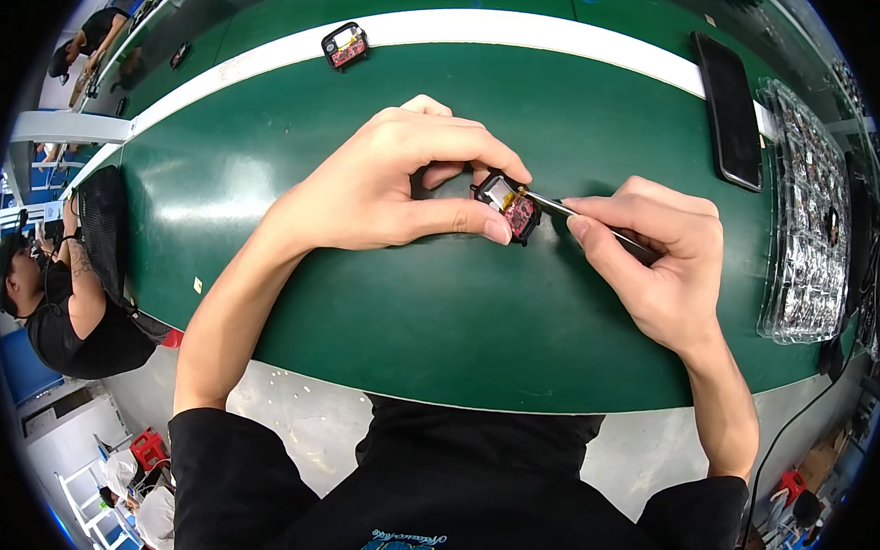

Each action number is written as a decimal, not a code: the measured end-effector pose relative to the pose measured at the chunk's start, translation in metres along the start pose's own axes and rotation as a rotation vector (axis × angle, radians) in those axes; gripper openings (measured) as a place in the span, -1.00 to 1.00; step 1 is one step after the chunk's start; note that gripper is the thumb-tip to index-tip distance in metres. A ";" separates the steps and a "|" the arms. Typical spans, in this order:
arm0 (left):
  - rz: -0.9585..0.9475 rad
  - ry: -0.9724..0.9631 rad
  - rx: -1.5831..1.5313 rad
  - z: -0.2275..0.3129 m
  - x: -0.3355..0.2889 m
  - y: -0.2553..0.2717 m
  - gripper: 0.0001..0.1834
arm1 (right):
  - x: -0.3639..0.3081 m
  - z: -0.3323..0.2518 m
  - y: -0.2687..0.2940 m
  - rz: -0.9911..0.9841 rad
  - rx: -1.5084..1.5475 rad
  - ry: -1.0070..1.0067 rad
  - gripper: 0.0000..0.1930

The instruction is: Using tweezers to assemble internal components into smartwatch casings at a factory workstation.

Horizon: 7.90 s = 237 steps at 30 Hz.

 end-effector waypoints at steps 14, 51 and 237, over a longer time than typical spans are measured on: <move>0.041 -0.034 0.053 0.008 0.000 0.000 -0.48 | 0.000 -0.001 -0.004 -0.006 -0.019 0.039 -0.86; 0.021 -0.028 0.079 0.008 0.001 -0.003 -0.51 | -0.007 -0.012 -0.002 0.072 -0.090 0.239 -0.84; 0.012 -0.063 0.113 0.006 0.013 -0.004 -0.50 | 0.007 0.007 0.003 0.062 -0.032 0.014 -0.89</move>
Point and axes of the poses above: each hand's wrist, its own x-axis towards the middle knuckle, its own y-axis out of the back of the hand, z = x × y, the point moved 10 cm from there along x, towards the middle knuckle, and after that the axes turned 14 degrees about z, right-handed, at the moved point
